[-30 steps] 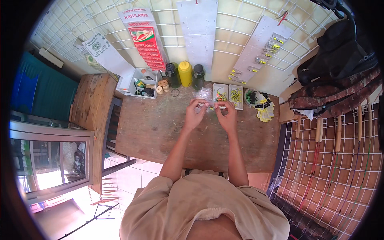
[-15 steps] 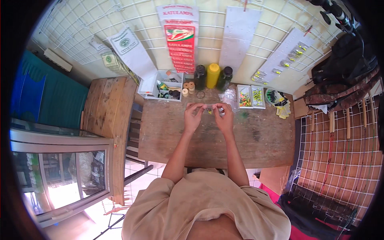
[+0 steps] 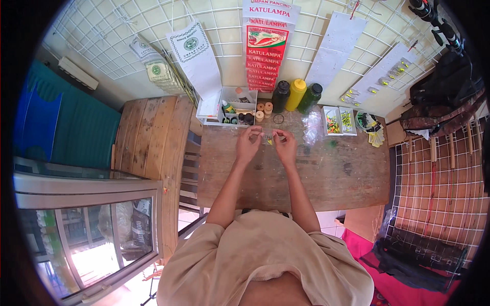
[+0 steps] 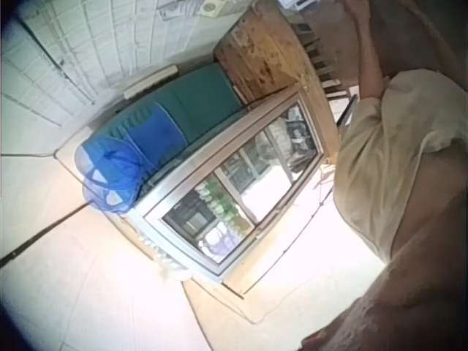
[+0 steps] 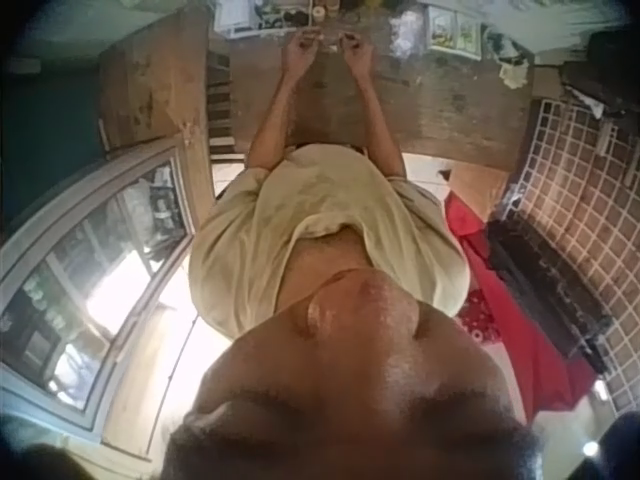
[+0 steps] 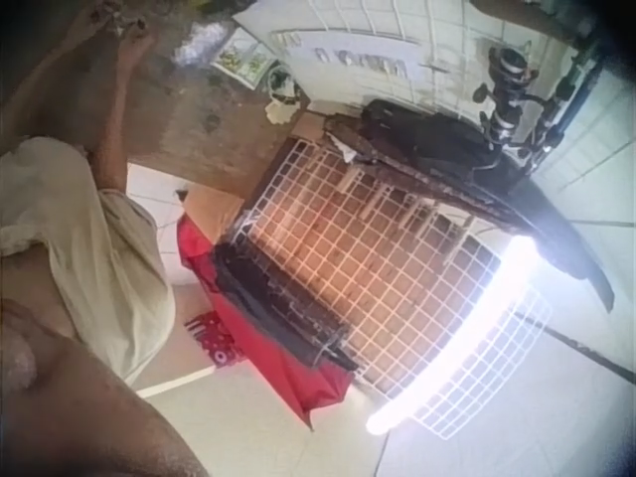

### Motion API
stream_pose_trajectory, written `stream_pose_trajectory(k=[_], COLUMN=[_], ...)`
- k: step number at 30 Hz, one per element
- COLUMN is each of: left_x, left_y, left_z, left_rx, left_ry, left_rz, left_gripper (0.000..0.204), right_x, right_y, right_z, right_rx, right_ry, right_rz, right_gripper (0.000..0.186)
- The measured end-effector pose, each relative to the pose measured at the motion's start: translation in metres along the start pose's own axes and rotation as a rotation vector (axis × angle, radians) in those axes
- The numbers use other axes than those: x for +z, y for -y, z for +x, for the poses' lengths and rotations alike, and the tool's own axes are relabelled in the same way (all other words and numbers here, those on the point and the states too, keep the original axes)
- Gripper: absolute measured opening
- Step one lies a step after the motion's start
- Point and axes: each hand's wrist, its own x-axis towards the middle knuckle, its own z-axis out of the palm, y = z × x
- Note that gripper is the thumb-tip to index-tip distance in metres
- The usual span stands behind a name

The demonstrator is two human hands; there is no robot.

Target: Inspecting and organizing small packets of fishing tackle on a wooden table in a shop.

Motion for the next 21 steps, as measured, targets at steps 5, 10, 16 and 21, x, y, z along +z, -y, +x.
stream_pose_trajectory(k=[5, 10, 16, 21], left_x=[-0.007, -0.008, -0.010, -0.005], left_y=[0.015, 0.028, 0.030, 0.050], left_z=[0.013, 0.019, 0.015, 0.005], left_rx=[0.113, 0.347, 0.379, 0.434], left_ry=[0.053, -0.007, 0.113, 0.133], left_rz=[0.133, 0.484, 0.612, 0.720], left_gripper=[0.025, 0.031, 0.036, 0.037], right_x=[0.020, 0.034, 0.041, 0.048], right_y=[-0.013, -0.032, -0.043, -0.070], right_z=[0.012, 0.029, 0.037, 0.029], right_rx=[0.160, 0.168, 0.216, 0.252], right_ry=[0.003, 0.029, 0.082, 0.154], right_rz=[-0.030, -0.015, -0.024, -0.106], right_gripper=[0.014, 0.015, 0.015, 0.024])
